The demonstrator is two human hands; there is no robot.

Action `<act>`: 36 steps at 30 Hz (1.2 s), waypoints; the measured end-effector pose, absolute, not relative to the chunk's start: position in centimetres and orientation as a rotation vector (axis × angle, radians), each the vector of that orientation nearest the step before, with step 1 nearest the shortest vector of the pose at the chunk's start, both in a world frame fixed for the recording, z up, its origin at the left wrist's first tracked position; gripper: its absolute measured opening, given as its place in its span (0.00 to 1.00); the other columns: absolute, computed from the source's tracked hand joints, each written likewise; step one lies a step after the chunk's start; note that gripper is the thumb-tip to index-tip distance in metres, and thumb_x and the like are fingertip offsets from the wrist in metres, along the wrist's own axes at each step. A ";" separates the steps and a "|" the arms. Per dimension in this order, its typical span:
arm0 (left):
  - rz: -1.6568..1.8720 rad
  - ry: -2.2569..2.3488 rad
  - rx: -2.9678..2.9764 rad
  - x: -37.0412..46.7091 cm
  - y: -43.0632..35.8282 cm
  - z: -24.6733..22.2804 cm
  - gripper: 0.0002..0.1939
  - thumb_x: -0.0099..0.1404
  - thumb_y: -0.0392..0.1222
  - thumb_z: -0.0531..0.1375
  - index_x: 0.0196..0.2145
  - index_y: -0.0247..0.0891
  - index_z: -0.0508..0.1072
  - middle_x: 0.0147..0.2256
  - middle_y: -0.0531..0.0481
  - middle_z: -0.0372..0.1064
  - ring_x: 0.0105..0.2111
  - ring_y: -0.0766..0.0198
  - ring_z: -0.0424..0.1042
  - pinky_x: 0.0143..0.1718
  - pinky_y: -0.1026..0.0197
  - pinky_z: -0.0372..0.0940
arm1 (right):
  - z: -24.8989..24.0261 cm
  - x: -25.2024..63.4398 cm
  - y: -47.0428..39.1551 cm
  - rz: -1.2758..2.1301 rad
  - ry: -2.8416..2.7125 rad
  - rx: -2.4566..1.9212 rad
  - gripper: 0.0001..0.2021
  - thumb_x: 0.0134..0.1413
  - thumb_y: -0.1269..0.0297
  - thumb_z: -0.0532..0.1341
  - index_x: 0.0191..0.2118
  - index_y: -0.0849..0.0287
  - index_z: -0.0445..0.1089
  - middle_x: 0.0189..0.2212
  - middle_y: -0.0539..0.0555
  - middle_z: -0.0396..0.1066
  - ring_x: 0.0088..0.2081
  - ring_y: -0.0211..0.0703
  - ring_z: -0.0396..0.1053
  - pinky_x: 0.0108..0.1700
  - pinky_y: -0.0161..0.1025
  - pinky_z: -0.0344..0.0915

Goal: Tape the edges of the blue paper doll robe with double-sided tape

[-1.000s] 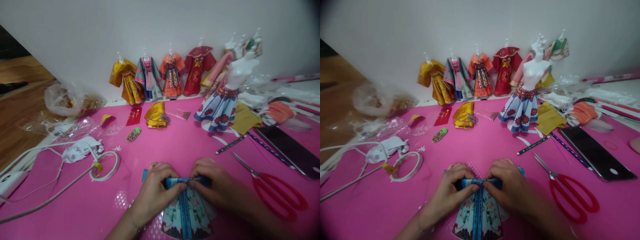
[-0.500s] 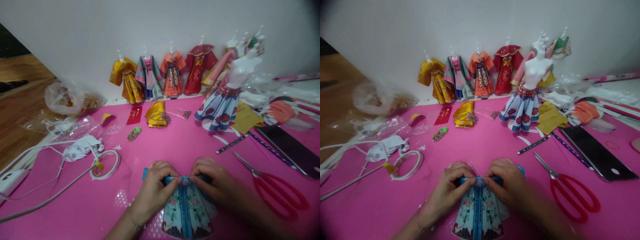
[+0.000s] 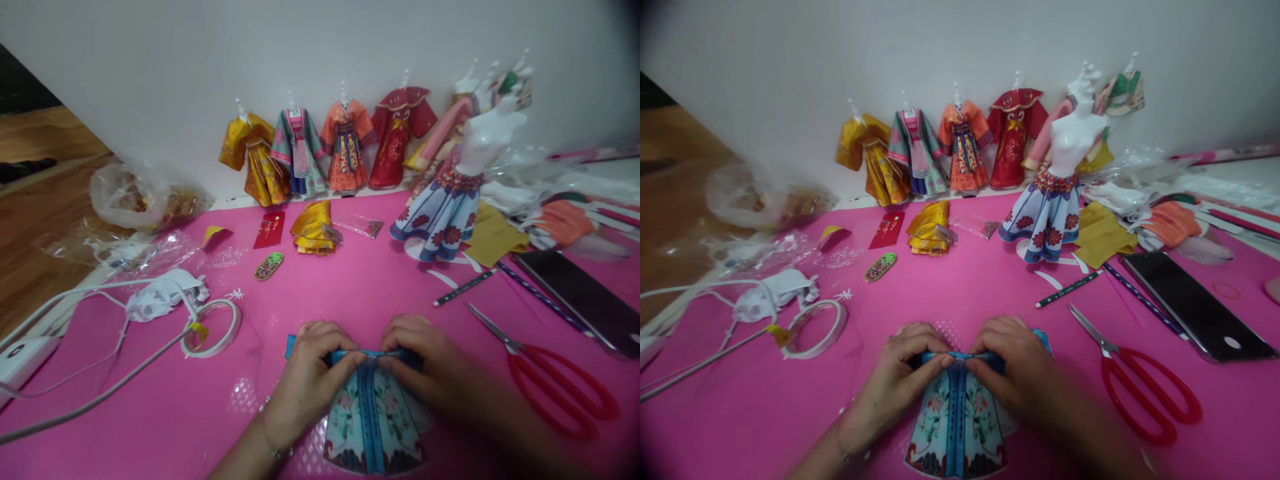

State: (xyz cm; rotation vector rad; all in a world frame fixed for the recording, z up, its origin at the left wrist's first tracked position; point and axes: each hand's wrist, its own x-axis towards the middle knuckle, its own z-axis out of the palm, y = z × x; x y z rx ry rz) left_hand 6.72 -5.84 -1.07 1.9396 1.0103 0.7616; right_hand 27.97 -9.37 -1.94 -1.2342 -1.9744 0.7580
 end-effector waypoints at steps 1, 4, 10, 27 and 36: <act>0.757 1.008 1.939 6.7 -5.9 -1.0 0.09 0.66 0.39 0.65 0.27 0.38 0.76 0.27 0.52 0.72 0.33 0.59 0.70 0.43 0.54 0.56 | -2.0 28.0 -9.3 0.754 -1.982 -1.235 0.07 0.63 0.68 0.59 0.32 0.58 0.67 0.30 0.51 0.69 0.35 0.44 0.65 0.38 0.42 0.57; 0.749 1.001 1.936 6.7 -6.0 -0.9 0.08 0.66 0.42 0.66 0.29 0.39 0.78 0.29 0.52 0.74 0.34 0.59 0.71 0.43 0.54 0.56 | -2.3 28.0 -9.3 0.745 -1.998 -1.239 0.08 0.64 0.69 0.58 0.31 0.58 0.67 0.29 0.51 0.69 0.34 0.45 0.65 0.37 0.42 0.57; 0.742 1.013 1.936 6.7 -6.0 -0.7 0.08 0.66 0.38 0.63 0.28 0.39 0.76 0.28 0.52 0.74 0.34 0.59 0.71 0.43 0.53 0.56 | -2.1 28.1 -9.3 0.740 -2.012 -1.250 0.08 0.65 0.67 0.58 0.31 0.58 0.67 0.29 0.51 0.69 0.34 0.44 0.65 0.37 0.42 0.57; 0.760 1.011 1.920 6.6 -5.9 -0.6 0.14 0.69 0.45 0.59 0.29 0.38 0.77 0.28 0.49 0.73 0.33 0.57 0.70 0.42 0.53 0.58 | -1.8 28.0 -9.2 0.712 -2.055 -1.251 0.08 0.62 0.70 0.58 0.30 0.58 0.65 0.28 0.52 0.69 0.34 0.44 0.66 0.36 0.41 0.58; 0.766 1.042 1.917 6.8 -5.9 -0.4 0.11 0.66 0.41 0.62 0.25 0.39 0.73 0.26 0.51 0.71 0.32 0.58 0.69 0.41 0.53 0.57 | -1.6 27.8 -9.3 0.705 -2.039 -1.272 0.08 0.60 0.71 0.59 0.29 0.57 0.64 0.28 0.51 0.69 0.33 0.44 0.65 0.36 0.42 0.58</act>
